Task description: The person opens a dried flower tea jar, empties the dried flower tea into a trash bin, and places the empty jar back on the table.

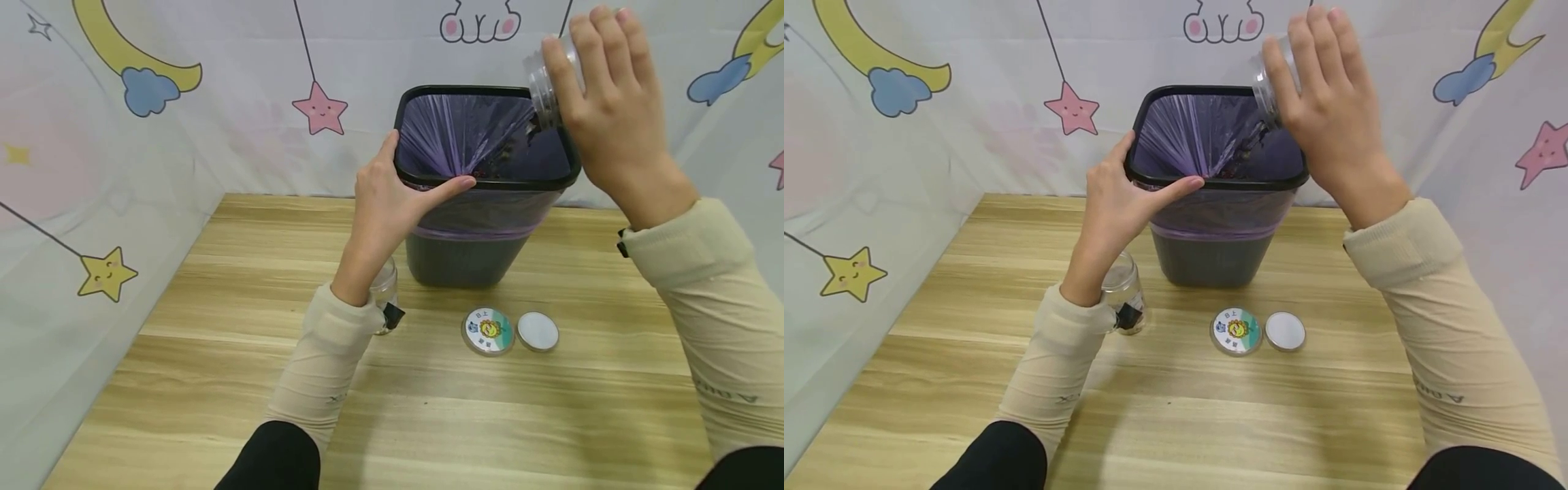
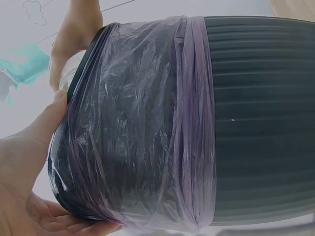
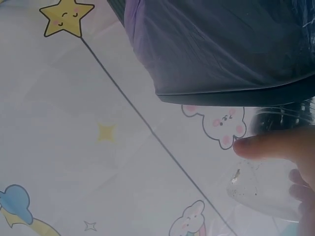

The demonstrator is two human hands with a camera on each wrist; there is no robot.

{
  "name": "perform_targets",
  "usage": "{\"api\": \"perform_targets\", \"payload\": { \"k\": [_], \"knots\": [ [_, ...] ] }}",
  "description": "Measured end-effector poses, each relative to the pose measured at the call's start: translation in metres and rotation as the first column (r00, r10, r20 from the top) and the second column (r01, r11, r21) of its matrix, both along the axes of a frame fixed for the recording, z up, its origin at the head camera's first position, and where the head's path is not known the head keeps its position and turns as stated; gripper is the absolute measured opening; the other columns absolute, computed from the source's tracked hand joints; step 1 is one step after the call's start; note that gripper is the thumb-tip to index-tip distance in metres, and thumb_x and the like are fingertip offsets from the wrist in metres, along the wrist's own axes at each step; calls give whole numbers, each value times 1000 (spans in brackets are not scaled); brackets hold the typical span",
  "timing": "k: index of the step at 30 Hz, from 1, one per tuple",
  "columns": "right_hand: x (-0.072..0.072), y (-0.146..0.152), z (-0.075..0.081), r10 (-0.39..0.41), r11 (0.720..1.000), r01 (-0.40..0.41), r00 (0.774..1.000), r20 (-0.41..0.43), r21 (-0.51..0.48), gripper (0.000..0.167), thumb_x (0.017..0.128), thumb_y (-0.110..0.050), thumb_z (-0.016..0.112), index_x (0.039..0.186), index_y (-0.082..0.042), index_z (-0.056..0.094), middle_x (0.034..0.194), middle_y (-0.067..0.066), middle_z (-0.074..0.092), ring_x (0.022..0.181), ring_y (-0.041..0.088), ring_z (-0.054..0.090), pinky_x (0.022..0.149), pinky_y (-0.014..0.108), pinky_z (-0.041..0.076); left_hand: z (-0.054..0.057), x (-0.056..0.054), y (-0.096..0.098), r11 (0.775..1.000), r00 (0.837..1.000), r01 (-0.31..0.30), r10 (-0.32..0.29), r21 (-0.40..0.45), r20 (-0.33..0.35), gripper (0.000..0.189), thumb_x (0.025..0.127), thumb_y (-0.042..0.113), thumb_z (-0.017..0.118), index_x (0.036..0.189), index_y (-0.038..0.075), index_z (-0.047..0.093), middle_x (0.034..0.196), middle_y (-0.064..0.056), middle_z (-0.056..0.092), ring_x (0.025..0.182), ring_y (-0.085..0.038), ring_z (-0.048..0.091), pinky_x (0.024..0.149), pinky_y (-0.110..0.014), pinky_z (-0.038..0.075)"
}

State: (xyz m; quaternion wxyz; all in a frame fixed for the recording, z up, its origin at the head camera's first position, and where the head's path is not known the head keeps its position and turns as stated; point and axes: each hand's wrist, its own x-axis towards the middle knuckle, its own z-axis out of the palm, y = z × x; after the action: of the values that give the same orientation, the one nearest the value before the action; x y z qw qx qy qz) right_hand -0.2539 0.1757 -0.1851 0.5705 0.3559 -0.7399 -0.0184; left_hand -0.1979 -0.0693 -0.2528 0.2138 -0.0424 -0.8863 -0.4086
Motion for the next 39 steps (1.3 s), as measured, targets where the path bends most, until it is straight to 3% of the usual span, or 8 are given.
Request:
{"api": "perform_targets", "payload": {
  "k": [6,19,27,39],
  "knots": [
    [-3,2,1,-39,999,39,999,-26,17,39,94,6,43,131,0,54,131,26,56,127,39,49,113,47,32,1,0,0,1000,1000,2,-2,6,8,124,60,72,83,154,7,35,152,-10,44,136,-19,45,108,-30,39],
    [-9,2,4,2,1000,-3,995,-95,-3,36,96,6,42,128,-2,57,131,22,58,125,37,52,112,45,34,2,-2,-1,1000,1000,3,-3,13,13,125,60,72,83,155,7,34,152,-10,44,136,-18,44,108,-28,37],
    [-5,-2,6,30,999,-29,997,-75,18,36,100,7,37,128,-1,57,131,23,57,126,38,51,112,46,33,1,-1,-1,1000,1000,7,-7,20,23,126,59,73,82,155,8,32,153,-11,43,137,-18,43,108,-29,38],
    [3,-7,8,40,998,-38,998,-39,48,34,100,10,39,127,0,58,130,23,58,127,37,52,112,46,34,1,0,-1,1000,1000,10,-10,25,21,126,59,73,82,155,7,33,152,-10,44,136,-18,44,108,-30,38]
  ]
}}
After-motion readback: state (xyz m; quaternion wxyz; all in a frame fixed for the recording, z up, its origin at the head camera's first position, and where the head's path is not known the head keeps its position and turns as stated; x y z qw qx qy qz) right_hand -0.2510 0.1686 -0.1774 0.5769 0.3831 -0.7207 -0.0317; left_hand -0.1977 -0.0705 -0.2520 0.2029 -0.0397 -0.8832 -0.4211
